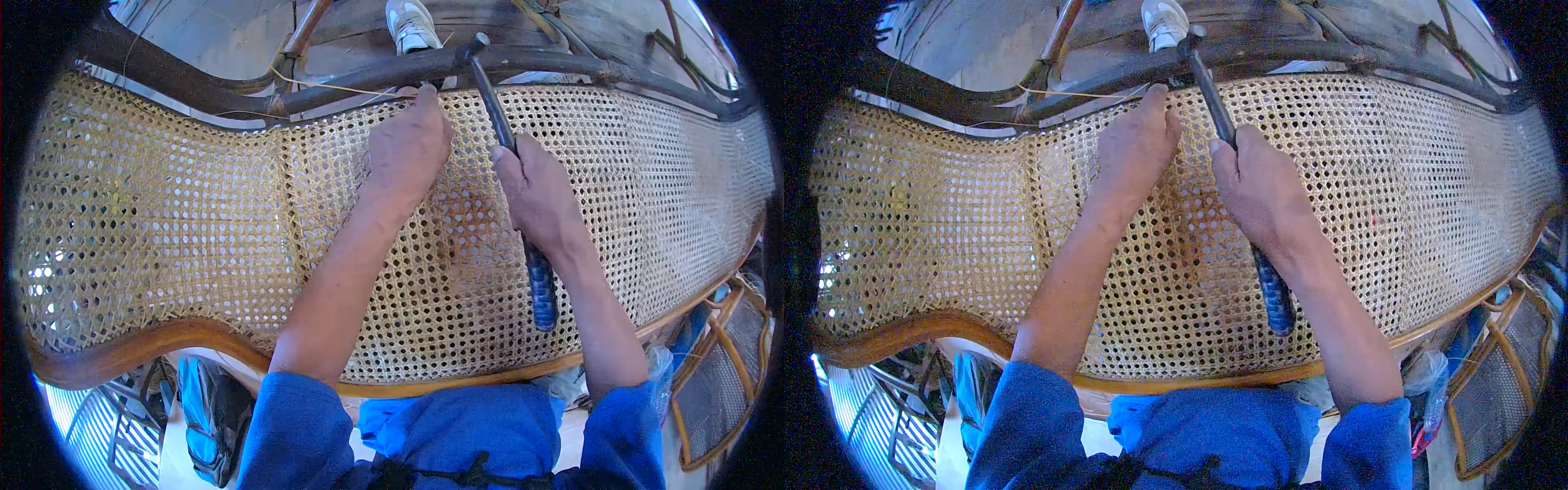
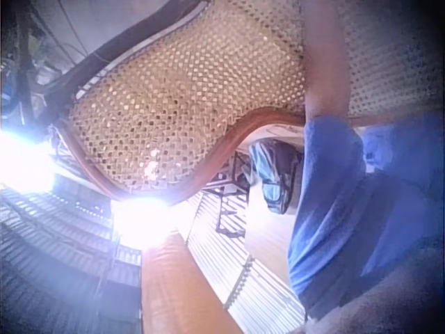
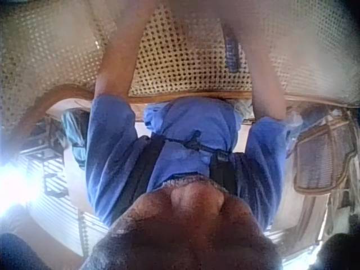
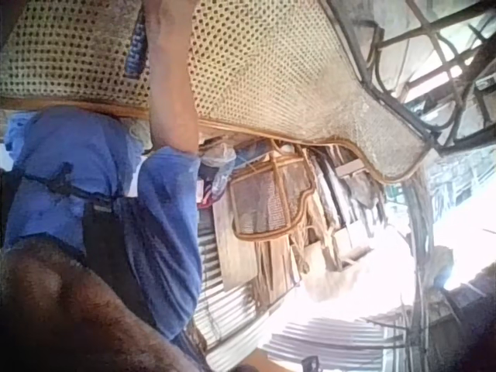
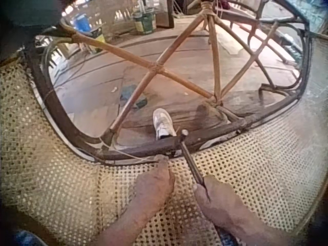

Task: The person weaves a thin cane strip into the seat of a rattan chair. They thread the cane through the existing weave and use a hammer to tap it flush against the frame, repeating this process along the edge of the seat.

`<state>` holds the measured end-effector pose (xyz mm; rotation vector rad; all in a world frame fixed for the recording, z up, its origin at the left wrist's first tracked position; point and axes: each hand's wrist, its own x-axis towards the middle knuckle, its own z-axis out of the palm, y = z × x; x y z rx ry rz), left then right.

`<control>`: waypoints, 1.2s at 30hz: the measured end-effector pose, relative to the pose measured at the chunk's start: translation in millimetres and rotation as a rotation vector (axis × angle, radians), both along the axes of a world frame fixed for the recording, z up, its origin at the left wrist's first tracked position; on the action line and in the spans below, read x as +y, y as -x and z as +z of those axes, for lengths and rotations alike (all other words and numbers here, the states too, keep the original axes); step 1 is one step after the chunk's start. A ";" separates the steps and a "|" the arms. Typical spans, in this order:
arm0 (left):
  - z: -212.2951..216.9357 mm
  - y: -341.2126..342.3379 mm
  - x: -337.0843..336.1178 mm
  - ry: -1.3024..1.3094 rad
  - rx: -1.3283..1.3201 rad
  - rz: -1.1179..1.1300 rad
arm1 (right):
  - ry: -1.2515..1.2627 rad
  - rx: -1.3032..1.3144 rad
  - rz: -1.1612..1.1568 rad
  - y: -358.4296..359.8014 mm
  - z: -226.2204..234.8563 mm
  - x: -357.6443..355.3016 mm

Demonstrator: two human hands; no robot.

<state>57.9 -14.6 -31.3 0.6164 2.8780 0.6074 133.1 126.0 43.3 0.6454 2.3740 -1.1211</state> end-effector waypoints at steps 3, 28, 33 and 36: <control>1.5 1.0 3.4 0.024 -0.020 0.026 | -0.022 -0.029 0.088 2.4 -13.6 3.0; 8.5 -0.1 6.2 -0.007 -0.100 0.119 | 0.040 0.006 0.010 4.9 -5.8 -0.9; 3.6 -1.4 3.7 -0.003 -0.055 0.118 | 0.040 -0.049 0.107 4.9 -4.8 3.5; 1.7 -0.7 4.8 -0.002 -0.025 0.112 | 0.035 -0.035 0.124 4.3 -7.3 1.1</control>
